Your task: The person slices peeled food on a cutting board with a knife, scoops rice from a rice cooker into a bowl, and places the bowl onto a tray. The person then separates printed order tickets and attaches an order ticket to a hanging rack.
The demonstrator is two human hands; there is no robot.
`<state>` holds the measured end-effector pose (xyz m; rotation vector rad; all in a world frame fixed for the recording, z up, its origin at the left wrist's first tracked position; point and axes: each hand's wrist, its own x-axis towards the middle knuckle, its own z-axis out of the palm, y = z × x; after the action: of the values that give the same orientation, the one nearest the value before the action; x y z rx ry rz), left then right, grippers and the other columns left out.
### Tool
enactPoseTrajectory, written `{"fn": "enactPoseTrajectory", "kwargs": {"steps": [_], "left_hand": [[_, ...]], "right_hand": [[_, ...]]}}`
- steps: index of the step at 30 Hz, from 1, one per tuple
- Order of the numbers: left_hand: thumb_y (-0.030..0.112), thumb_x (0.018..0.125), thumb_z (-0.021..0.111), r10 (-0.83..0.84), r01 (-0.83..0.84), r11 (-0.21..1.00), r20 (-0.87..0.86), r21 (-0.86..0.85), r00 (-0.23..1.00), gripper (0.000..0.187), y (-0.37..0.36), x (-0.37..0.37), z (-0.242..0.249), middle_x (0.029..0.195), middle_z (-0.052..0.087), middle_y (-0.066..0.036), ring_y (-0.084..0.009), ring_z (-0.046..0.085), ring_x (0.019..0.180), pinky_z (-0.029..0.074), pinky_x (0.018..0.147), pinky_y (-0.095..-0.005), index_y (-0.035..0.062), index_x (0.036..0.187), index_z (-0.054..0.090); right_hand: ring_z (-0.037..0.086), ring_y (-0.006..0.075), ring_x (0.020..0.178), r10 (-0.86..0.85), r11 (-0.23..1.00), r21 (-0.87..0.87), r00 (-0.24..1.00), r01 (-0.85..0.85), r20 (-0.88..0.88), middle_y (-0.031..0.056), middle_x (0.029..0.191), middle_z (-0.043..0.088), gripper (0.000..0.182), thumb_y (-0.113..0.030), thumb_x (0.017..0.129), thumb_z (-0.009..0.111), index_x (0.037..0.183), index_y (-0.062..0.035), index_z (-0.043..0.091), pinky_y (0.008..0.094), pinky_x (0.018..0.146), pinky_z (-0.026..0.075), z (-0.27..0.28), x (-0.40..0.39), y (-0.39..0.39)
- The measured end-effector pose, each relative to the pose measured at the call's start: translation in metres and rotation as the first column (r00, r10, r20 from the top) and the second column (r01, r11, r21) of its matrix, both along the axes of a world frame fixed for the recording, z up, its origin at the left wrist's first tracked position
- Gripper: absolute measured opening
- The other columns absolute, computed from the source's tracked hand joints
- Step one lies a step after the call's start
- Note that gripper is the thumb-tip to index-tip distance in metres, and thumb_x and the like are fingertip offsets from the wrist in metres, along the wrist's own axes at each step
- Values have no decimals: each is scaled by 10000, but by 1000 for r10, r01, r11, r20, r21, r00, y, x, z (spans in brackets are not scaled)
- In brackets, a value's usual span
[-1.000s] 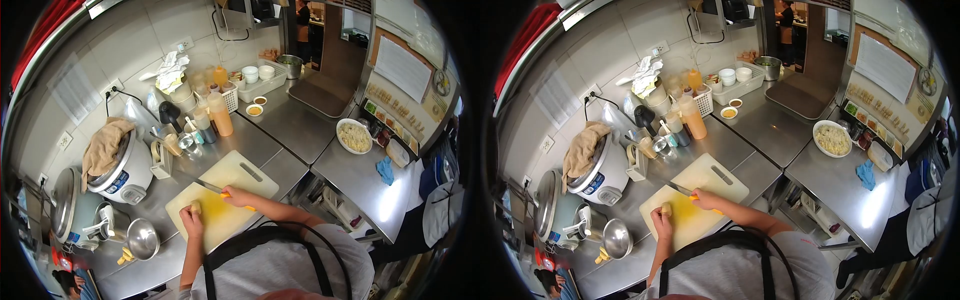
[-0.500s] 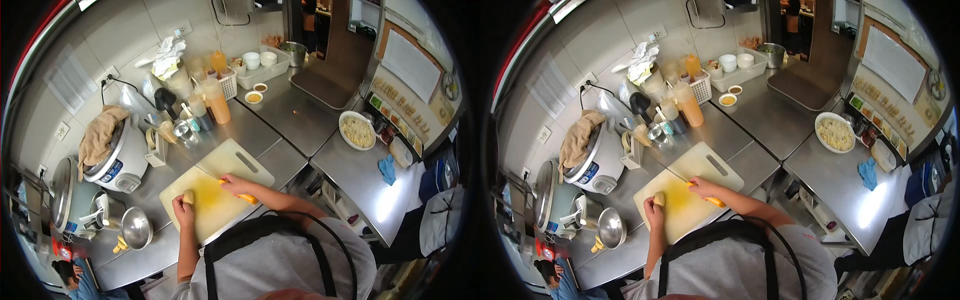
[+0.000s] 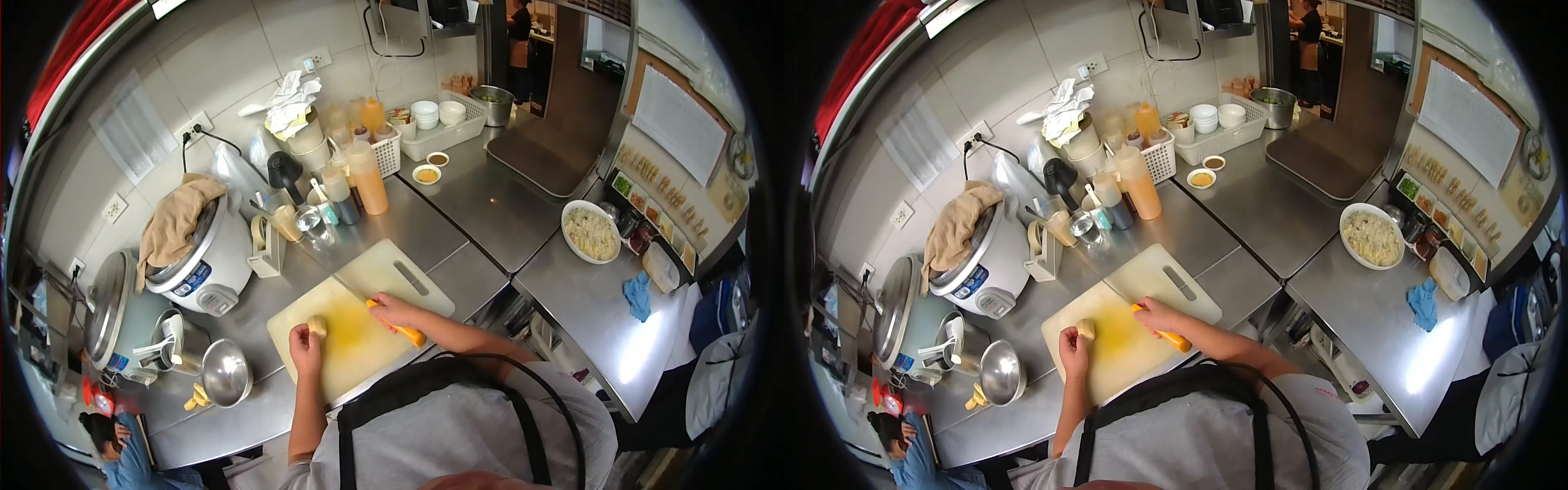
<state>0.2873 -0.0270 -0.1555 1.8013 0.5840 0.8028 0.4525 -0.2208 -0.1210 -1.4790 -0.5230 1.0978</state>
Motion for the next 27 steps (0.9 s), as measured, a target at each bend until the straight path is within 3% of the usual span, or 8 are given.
{"fn": "enactPoseTrajectory", "kwargs": {"steps": [27], "left_hand": [[52,771,567,1,-1,1000,-11,-24,1000,172,-6,2,11,803,502,-34,-99,480,699,416,667,-223,8,919,492]], "right_hand": [[443,115,465,-47,999,-12,999,47,-17,45,697,446,431,-210,795,483,1164,-24,363,268,399,405,9,-2,-3]]}}
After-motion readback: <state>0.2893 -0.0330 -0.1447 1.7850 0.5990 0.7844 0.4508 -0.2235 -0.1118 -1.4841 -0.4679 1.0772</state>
